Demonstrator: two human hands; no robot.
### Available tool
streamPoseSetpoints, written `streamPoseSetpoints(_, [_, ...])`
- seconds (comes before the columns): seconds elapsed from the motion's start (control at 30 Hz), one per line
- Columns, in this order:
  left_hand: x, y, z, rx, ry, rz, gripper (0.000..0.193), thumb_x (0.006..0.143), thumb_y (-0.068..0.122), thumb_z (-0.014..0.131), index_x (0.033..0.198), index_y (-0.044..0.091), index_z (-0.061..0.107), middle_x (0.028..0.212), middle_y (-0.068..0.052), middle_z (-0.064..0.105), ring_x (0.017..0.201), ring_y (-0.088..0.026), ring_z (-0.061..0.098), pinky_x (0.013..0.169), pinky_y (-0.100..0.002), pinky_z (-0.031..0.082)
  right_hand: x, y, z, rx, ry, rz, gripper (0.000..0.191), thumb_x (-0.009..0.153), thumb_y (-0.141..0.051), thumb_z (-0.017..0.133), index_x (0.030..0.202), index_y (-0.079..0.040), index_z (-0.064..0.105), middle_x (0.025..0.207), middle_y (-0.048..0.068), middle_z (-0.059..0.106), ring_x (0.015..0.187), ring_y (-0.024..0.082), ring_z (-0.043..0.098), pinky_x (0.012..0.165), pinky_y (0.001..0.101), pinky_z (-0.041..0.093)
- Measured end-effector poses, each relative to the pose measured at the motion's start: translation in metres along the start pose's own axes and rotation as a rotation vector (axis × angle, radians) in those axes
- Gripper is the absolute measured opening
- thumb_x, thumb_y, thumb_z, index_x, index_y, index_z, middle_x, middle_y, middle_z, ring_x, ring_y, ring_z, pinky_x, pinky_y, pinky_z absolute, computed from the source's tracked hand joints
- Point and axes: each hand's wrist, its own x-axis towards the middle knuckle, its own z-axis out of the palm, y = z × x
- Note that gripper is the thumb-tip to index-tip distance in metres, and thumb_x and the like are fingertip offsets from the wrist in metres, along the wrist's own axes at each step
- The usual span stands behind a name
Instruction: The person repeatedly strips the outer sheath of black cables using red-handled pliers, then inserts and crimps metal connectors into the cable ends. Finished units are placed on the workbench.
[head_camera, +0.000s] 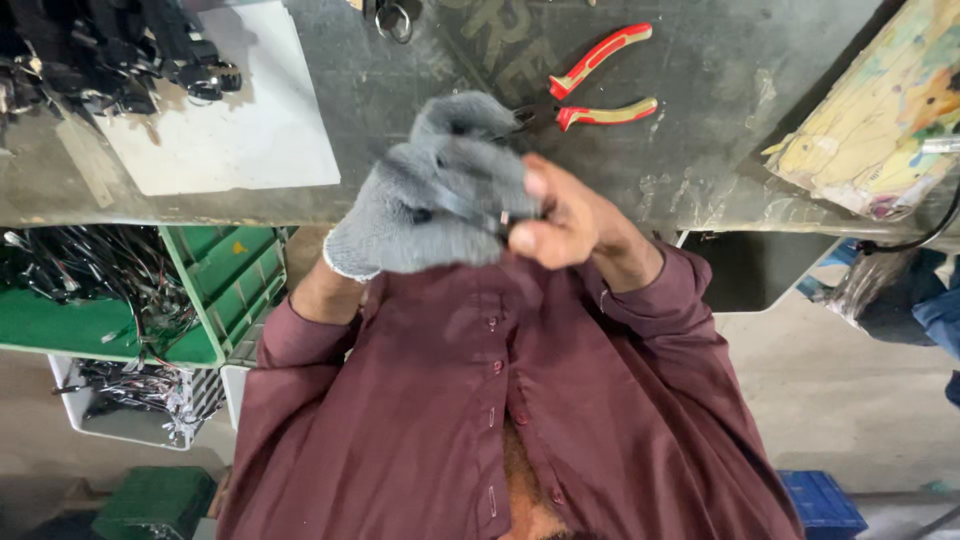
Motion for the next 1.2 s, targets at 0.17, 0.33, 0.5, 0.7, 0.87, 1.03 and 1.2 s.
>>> streamPoseSetpoints(0.17, [-0.006,-0.002,0.010,-0.116,0.100,-0.089,0.016,0.087,0.015,0.078,0.101,0.007,0.076,0.113,-0.004,0.075,0.123,-0.025,0.060,0.112,-0.043,0.040,-0.017,0.037,0.017,0.185,0.202,-0.007,0.051,0.099,-0.018,0.070,0.144,-0.002,0.050,0.129,0.007,0.060,0.113,0.014,0.055,0.102,0.0287,0.046])
streamPoseSetpoints(0.33, [-0.008,-0.028,0.025,0.042,0.306,-0.154,0.018,0.105,0.010,0.065,0.120,0.003,0.068,0.127,-0.010,0.069,0.127,-0.023,0.062,0.112,-0.034,0.047,0.001,0.071,0.028,-0.117,0.825,-0.053,0.051,0.111,-0.024,0.063,0.146,0.000,0.035,0.143,0.008,0.043,0.114,0.016,0.049,0.098,0.0280,0.041])
streamPoseSetpoints(0.5, [-0.012,-0.045,0.030,-0.040,0.368,-0.195,0.038,0.111,0.011,0.059,0.145,-0.003,0.052,0.138,-0.014,0.060,0.127,-0.022,0.059,0.112,-0.035,0.047,0.032,0.017,0.021,-0.339,0.743,-0.145,0.050,0.116,-0.046,0.053,0.146,-0.010,0.037,0.145,0.002,0.040,0.137,0.015,0.040,0.120,0.0314,0.027])
streamPoseSetpoints(0.7, [-0.032,-0.032,0.012,-0.071,0.404,-0.124,0.028,0.106,0.006,0.060,0.134,0.001,0.059,0.120,-0.012,0.064,0.100,-0.019,0.061,0.088,-0.030,0.050,0.008,-0.054,-0.033,-1.644,0.304,0.154,0.079,0.086,-0.065,0.076,0.137,-0.007,0.063,0.136,0.017,0.056,0.132,0.039,0.046,0.106,0.0533,0.028])
streamPoseSetpoints(0.87, [-0.025,-0.016,0.013,0.063,0.320,0.017,0.024,0.107,0.003,0.060,0.131,-0.001,0.059,0.116,-0.013,0.067,0.106,-0.027,0.065,0.096,-0.034,0.054,-0.013,-0.027,-0.042,-1.594,0.458,0.124,0.061,0.094,-0.063,0.081,0.118,-0.008,0.066,0.118,0.009,0.064,0.111,0.032,0.058,0.099,0.0530,0.031])
streamPoseSetpoints(1.03, [-0.014,0.000,0.019,-0.096,0.207,-0.017,0.023,0.113,0.011,0.057,0.132,-0.001,0.056,0.113,-0.012,0.067,0.101,-0.022,0.066,0.092,-0.031,0.054,-0.002,-0.025,-0.022,0.143,0.678,-0.035,0.041,0.089,-0.049,0.070,0.103,-0.011,0.065,0.099,0.004,0.068,0.092,0.023,0.064,0.081,0.0381,0.049])
streamPoseSetpoints(1.2, [-0.015,0.013,0.049,-0.590,0.443,-0.389,0.040,0.110,0.024,0.053,0.143,0.001,0.045,0.097,-0.009,0.066,0.077,-0.011,0.061,0.065,-0.024,0.045,0.021,-0.043,-0.004,-1.258,0.562,-0.172,0.025,0.088,-0.012,0.078,0.109,-0.006,0.066,0.112,0.009,0.072,0.105,0.030,0.070,0.087,0.0402,0.050])
